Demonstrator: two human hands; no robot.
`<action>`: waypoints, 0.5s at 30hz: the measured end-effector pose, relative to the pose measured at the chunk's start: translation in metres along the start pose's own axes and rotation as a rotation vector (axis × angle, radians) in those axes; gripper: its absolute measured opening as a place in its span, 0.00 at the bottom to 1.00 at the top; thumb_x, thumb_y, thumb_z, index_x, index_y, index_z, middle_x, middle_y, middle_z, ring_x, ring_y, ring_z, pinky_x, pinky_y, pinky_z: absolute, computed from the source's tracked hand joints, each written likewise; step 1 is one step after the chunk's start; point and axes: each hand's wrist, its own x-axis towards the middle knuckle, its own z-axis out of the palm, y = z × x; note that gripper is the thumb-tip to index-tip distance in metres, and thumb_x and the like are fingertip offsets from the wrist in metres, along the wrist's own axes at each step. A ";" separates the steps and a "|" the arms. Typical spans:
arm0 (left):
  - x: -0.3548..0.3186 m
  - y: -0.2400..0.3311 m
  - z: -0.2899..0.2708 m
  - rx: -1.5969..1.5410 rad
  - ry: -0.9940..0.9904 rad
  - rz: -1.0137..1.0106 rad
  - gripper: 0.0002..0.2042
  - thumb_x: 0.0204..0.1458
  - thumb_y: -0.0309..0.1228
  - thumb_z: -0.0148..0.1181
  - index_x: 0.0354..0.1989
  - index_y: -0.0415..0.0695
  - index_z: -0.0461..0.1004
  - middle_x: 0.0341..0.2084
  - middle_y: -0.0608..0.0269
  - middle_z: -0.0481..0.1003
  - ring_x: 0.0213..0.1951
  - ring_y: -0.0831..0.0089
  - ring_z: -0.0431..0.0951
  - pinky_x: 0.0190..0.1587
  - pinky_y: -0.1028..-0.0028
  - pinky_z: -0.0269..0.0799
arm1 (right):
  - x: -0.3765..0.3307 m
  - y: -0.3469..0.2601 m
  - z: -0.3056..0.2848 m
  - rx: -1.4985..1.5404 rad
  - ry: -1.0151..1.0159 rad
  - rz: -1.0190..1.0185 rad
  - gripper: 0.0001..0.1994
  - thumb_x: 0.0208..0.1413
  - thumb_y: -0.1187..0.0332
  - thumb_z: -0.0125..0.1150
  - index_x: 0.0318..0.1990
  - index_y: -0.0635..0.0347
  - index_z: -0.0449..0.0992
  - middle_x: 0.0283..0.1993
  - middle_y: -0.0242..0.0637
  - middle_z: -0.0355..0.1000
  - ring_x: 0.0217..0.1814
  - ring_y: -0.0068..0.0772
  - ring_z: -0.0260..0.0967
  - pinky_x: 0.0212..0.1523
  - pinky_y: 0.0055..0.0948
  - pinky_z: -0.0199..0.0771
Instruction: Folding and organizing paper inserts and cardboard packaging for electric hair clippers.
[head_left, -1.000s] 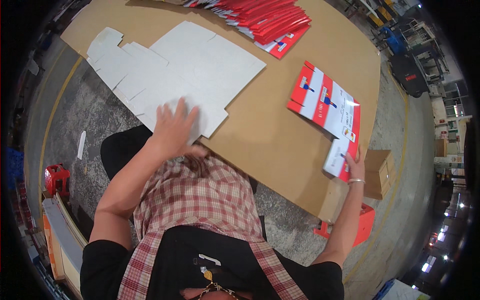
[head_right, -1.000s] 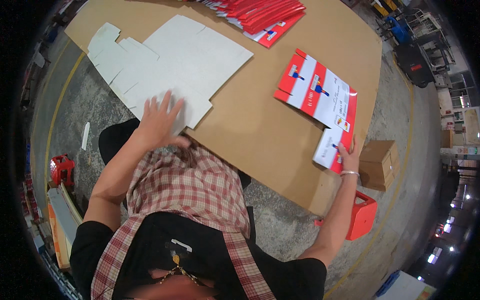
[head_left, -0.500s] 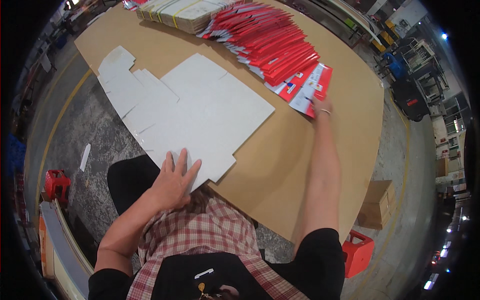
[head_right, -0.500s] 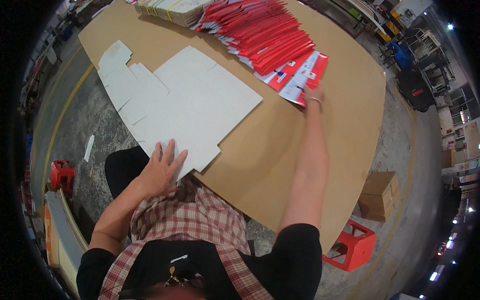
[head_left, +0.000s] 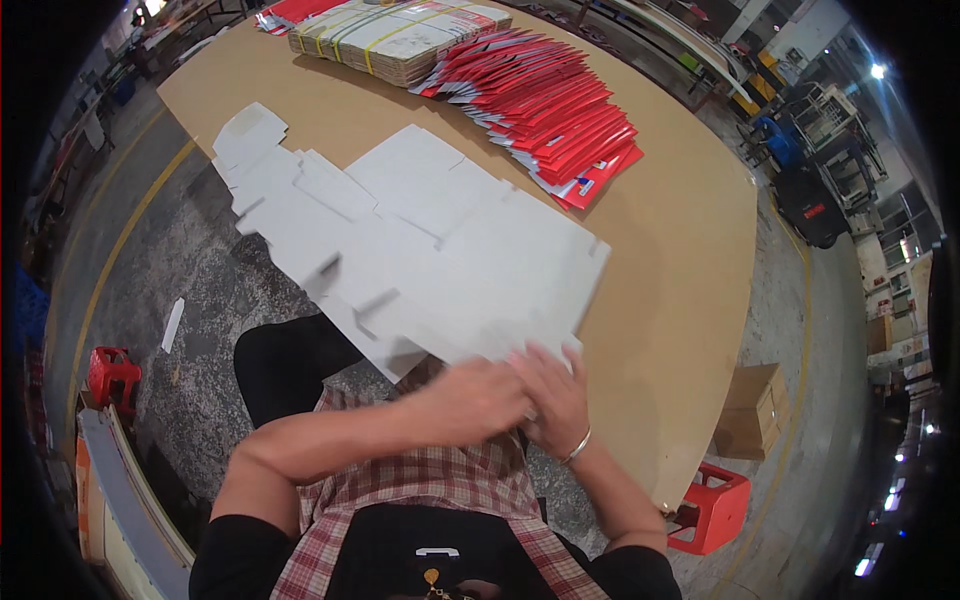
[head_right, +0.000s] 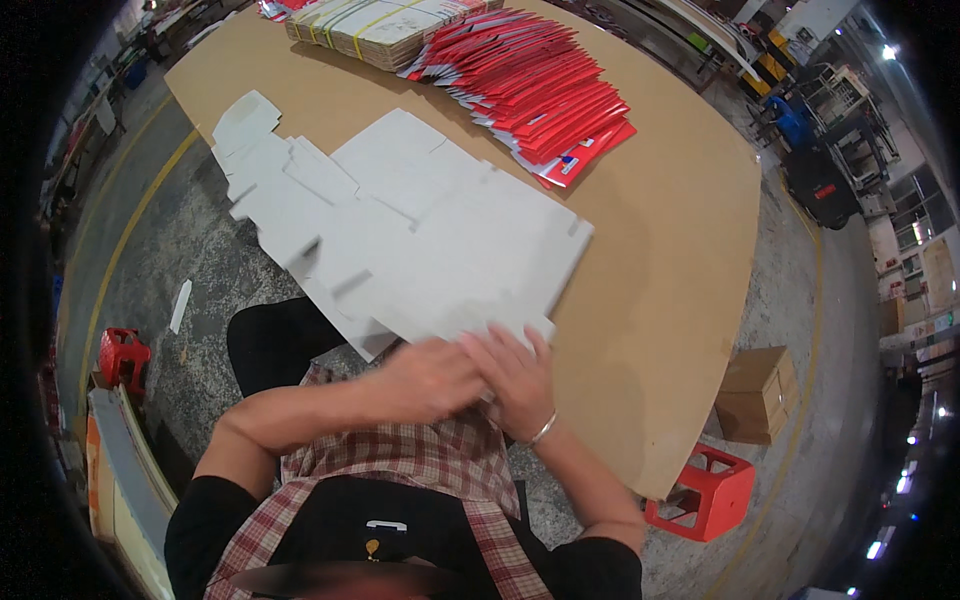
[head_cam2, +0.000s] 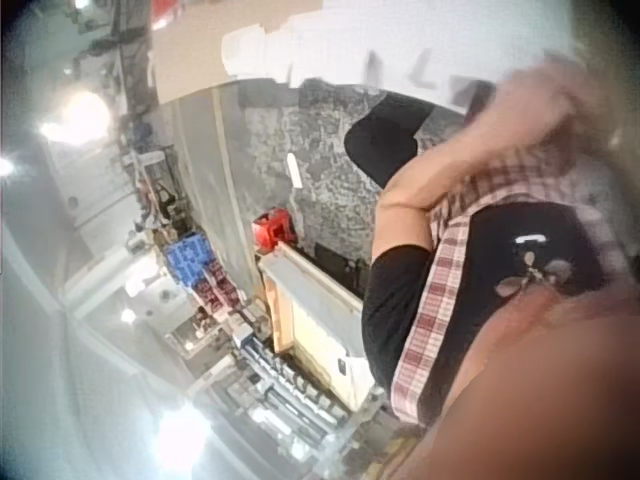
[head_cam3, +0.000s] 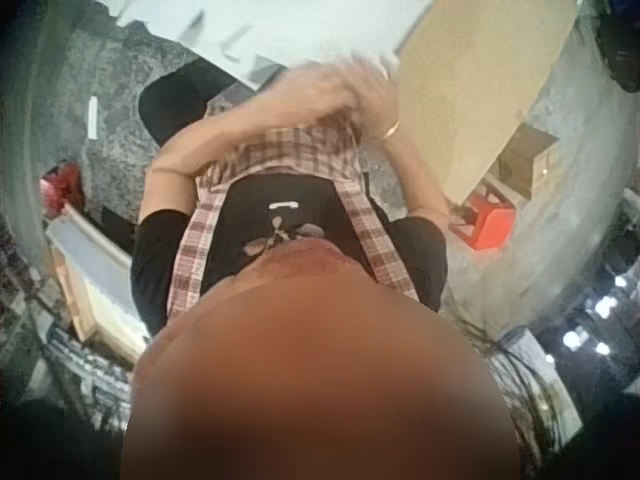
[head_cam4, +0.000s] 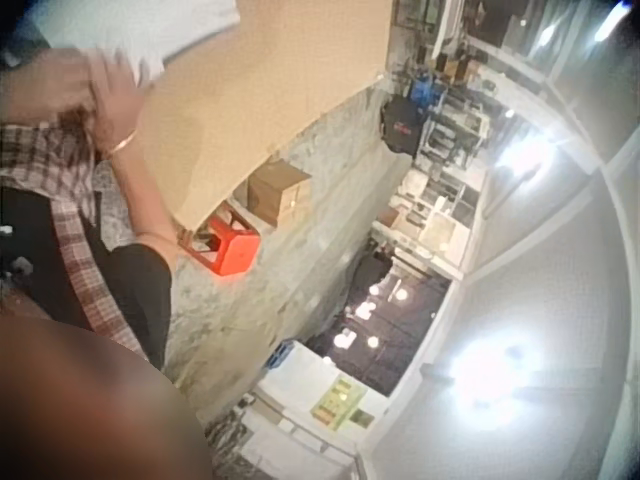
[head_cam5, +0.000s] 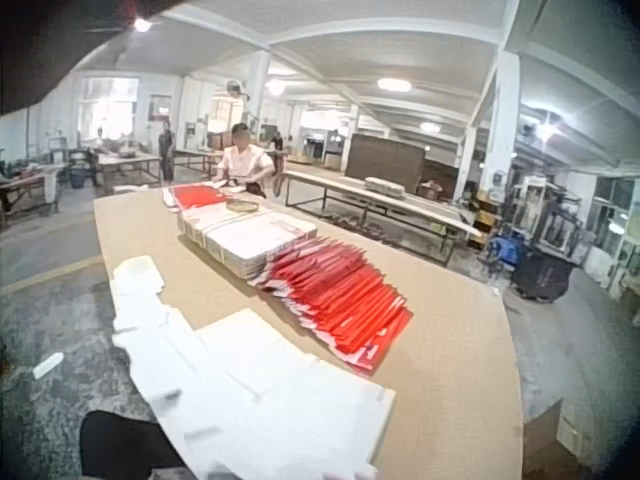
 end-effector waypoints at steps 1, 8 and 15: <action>0.005 0.011 0.016 -0.073 -0.113 0.035 0.19 0.43 0.35 0.62 0.45 0.44 0.72 0.41 0.57 0.73 0.46 0.60 0.74 0.46 0.63 0.72 | -0.025 -0.007 0.003 0.109 0.054 0.160 0.28 0.44 0.63 0.67 0.57 0.56 0.74 0.52 0.40 0.76 0.57 0.43 0.72 0.69 0.50 0.52; -0.008 -0.008 0.070 -0.156 -0.245 0.028 0.34 0.42 0.42 0.69 0.61 0.50 0.67 0.58 0.56 0.67 0.59 0.56 0.66 0.59 0.56 0.61 | -0.223 -0.011 -0.028 0.014 0.325 0.667 0.08 0.48 0.70 0.64 0.36 0.56 0.83 0.43 0.38 0.80 0.52 0.40 0.76 0.68 0.49 0.53; 0.027 0.009 0.118 -0.266 -0.030 -0.347 0.14 0.46 0.38 0.64 0.43 0.53 0.76 0.35 0.68 0.74 0.42 0.64 0.73 0.44 0.62 0.64 | -0.198 -0.002 -0.031 0.260 0.687 1.098 0.26 0.46 0.75 0.67 0.56 0.57 0.73 0.62 0.48 0.65 0.62 0.44 0.65 0.63 0.39 0.61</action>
